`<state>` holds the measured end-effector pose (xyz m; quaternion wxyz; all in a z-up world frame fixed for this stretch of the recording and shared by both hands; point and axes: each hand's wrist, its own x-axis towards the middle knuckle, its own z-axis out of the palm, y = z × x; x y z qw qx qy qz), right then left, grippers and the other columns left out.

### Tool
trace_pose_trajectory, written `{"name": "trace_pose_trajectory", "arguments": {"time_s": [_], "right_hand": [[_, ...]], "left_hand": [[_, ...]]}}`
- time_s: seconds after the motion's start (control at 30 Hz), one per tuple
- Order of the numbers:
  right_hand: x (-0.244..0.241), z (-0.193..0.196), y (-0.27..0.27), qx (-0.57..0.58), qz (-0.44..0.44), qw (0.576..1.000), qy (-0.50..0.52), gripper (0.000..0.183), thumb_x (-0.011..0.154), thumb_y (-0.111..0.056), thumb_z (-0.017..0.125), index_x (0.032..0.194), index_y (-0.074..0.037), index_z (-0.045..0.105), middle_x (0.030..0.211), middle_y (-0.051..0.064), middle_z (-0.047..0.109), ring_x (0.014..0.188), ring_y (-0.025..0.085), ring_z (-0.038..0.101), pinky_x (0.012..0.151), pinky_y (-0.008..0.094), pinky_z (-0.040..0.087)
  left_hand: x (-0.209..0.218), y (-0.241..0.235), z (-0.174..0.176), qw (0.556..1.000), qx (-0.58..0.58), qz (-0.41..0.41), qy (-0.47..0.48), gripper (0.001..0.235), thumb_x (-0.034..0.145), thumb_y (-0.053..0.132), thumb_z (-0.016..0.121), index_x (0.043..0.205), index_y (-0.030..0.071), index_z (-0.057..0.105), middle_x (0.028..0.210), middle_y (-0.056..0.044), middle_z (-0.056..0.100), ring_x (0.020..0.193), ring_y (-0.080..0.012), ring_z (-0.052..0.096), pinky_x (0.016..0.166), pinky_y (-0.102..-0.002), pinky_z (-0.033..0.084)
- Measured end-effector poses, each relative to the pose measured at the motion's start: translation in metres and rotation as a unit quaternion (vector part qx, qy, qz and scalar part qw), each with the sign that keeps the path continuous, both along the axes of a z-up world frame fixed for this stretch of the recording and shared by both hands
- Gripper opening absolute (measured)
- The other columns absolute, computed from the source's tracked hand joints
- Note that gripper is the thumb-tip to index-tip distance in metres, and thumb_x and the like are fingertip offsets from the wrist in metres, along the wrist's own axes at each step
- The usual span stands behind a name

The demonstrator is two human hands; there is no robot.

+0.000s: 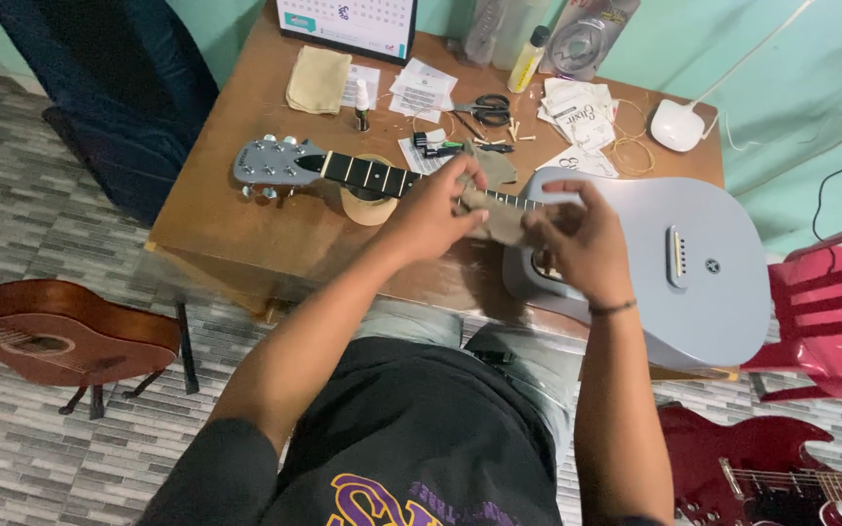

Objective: The person wipes the body, neck, and headstock of a silver acoustic guitar using a cloth. The guitar is placed on a wooden table with various items nearby, including a calendar, scissors, and cleaning supplies.

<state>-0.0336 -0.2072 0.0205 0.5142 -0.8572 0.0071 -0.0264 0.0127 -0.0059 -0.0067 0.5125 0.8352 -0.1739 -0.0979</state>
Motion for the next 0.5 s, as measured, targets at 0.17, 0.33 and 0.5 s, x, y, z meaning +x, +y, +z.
{"name": "trace_pose_trajectory", "arguments": {"time_s": [0.17,0.33,0.5], "right_hand": [[0.047,-0.043,-0.037,-0.196,-0.019,0.979,-0.060,0.037,0.086,-0.012,0.078,0.122,-0.013,0.067,0.109,0.020,0.070,0.102,0.042,0.070,0.086,0.049,0.056],[0.040,-0.052,-0.020,-0.323,-0.006,0.935,-0.147,0.022,0.099,-0.017,0.064,0.120,-0.013,0.071,0.133,0.019,0.061,0.124,0.043,0.060,0.100,0.053,0.050],[0.038,-0.057,0.023,-0.392,0.122,0.907,-0.095,0.057,0.108,-0.040,0.047,0.147,0.000,0.053,0.149,0.029,0.051,0.139,0.047,0.047,0.113,0.061,0.036]], "left_hand": [[0.042,-0.005,-0.030,0.987,0.077,0.048,-0.135,0.040,0.084,0.019,0.078,0.117,0.023,0.055,0.112,-0.017,0.070,0.105,-0.0403,0.070,0.088,-0.051,0.056],[0.050,0.028,-0.051,0.970,0.123,0.106,-0.179,0.036,0.079,0.024,0.078,0.111,0.023,0.062,0.105,-0.007,0.070,0.107,-0.0364,0.067,0.094,-0.049,0.053],[0.055,0.054,-0.058,0.934,0.324,0.009,-0.147,0.089,0.066,0.047,0.092,0.143,0.022,0.055,0.148,-0.005,0.057,0.147,-0.0316,0.042,0.121,-0.070,0.012]]}}
